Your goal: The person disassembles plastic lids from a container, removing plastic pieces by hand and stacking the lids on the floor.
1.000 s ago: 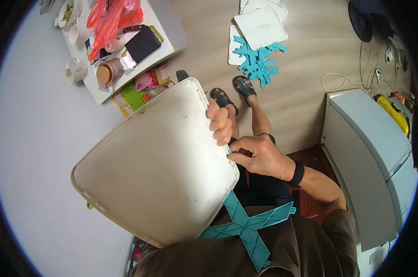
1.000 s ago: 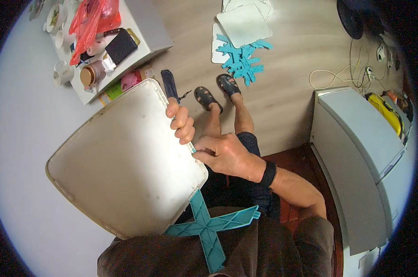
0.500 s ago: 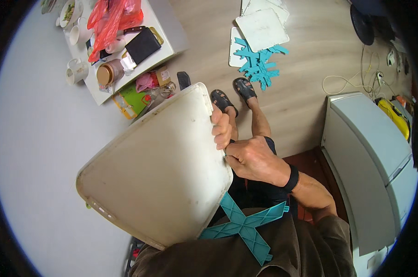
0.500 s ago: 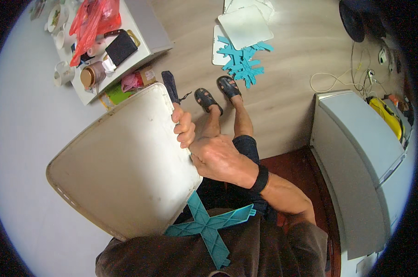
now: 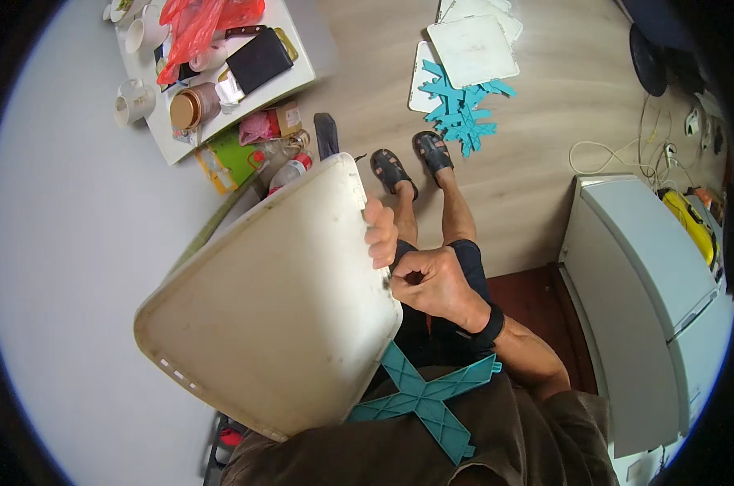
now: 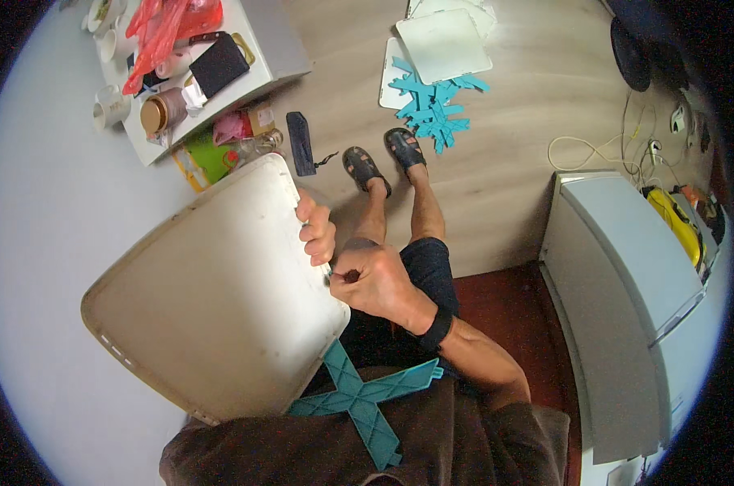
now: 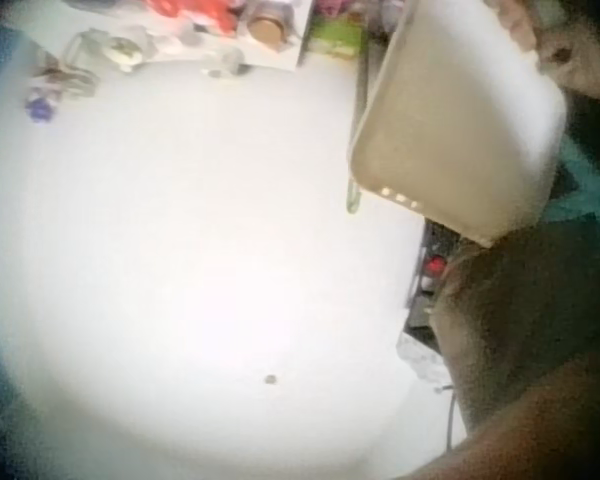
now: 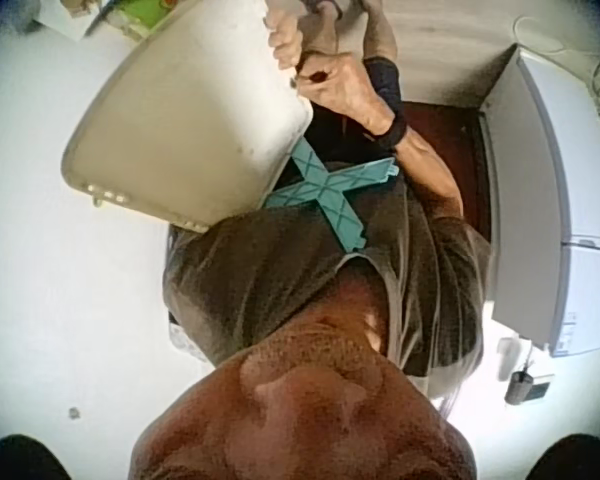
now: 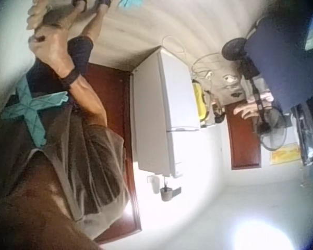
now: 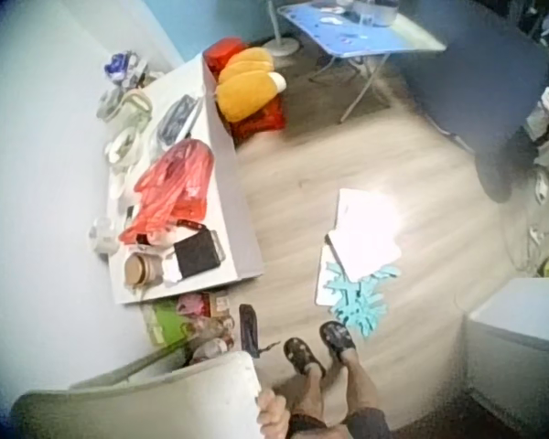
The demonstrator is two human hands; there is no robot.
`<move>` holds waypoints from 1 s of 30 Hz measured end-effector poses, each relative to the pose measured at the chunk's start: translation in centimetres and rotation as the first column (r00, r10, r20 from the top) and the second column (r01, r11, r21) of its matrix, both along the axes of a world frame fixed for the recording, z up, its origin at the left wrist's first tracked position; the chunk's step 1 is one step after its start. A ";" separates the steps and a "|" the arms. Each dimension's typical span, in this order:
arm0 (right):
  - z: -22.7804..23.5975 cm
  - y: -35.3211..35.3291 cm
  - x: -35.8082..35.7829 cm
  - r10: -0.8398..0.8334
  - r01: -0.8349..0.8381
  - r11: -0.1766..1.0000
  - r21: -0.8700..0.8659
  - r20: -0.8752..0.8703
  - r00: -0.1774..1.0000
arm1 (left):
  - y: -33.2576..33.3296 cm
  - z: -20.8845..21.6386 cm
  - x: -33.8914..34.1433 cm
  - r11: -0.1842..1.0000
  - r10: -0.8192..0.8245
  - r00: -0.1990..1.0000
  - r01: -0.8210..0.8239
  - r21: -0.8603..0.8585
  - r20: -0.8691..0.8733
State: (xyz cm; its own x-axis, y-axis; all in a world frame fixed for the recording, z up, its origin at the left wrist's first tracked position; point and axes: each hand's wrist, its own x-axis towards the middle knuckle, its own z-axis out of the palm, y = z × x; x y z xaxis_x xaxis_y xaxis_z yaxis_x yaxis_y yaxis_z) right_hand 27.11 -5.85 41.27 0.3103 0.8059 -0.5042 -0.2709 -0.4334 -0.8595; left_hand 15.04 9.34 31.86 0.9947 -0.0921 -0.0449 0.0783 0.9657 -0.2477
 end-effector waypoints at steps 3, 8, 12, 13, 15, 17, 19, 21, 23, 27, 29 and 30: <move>0.3 0.7 0.6 0.046 -0.046 0.999 -0.005 0.087 0.995 | 0.3 0.3 0.1 1.000 0.015 1.000 -0.015 0.014 0.005; -0.7 0.4 0.0 -0.014 0.012 1.000 -0.026 -0.060 0.998 | 0.4 0.1 -0.3 1.000 0.011 1.000 -0.011 -0.003 0.000; -0.8 1.1 0.7 -0.116 0.109 0.992 -0.060 -0.122 0.986 | 0.7 0.4 -0.2 1.000 -0.009 1.000 0.009 -0.021 -0.015; -0.7 0.8 0.6 -0.117 0.110 0.992 -0.063 -0.124 0.985 | 1.0 0.6 0.1 1.000 -0.009 1.000 0.009 -0.023 -0.017; -0.8 -0.5 0.4 -0.200 0.166 0.976 -0.141 -0.282 0.938 | 1.7 1.0 0.8 0.987 0.131 0.982 -0.143 0.077 0.139; -1.3 -1.8 0.5 -0.171 0.160 0.985 -0.066 -0.235 0.957 | 1.7 1.4 0.8 0.983 0.149 0.985 -0.157 0.099 0.086; -1.6 -2.0 0.7 -0.146 0.151 0.989 0.011 -0.186 0.972 | 1.2 1.8 0.8 0.978 0.166 0.986 -0.169 0.124 0.032; -1.7 -1.5 1.2 -0.049 0.059 0.982 0.180 -0.058 0.997 | -0.1 2.1 1.2 0.970 0.229 0.973 -0.225 0.094 -0.032; -2.2 -1.4 1.6 0.023 -0.014 0.975 0.220 -0.036 0.999 | -0.5 1.8 1.2 0.967 0.245 0.969 -0.241 0.082 -0.036; -2.8 -1.8 2.2 0.103 -0.123 0.954 0.272 0.085 0.991 | -1.1 1.2 1.6 0.969 0.242 0.970 -0.240 0.053 -0.026; -3.0 -1.9 2.7 0.128 -0.201 0.920 0.337 0.226 0.966 | -1.2 1.2 1.4 0.968 0.246 0.969 -0.244 0.056 -0.031; -3.1 -2.0 2.9 0.140 -0.287 0.879 0.381 0.369 0.919 | -1.4 1.1 1.5 0.968 0.248 0.968 -0.246 0.054 -0.031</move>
State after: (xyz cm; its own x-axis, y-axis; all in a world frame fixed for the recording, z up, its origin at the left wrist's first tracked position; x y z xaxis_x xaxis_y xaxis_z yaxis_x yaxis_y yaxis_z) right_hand 30.05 -7.84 38.12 0.1903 0.9817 -0.0062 0.1086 -0.0274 -0.9937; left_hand 16.51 7.99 32.94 0.9839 0.1595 -0.0811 -0.1728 0.9649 -0.1978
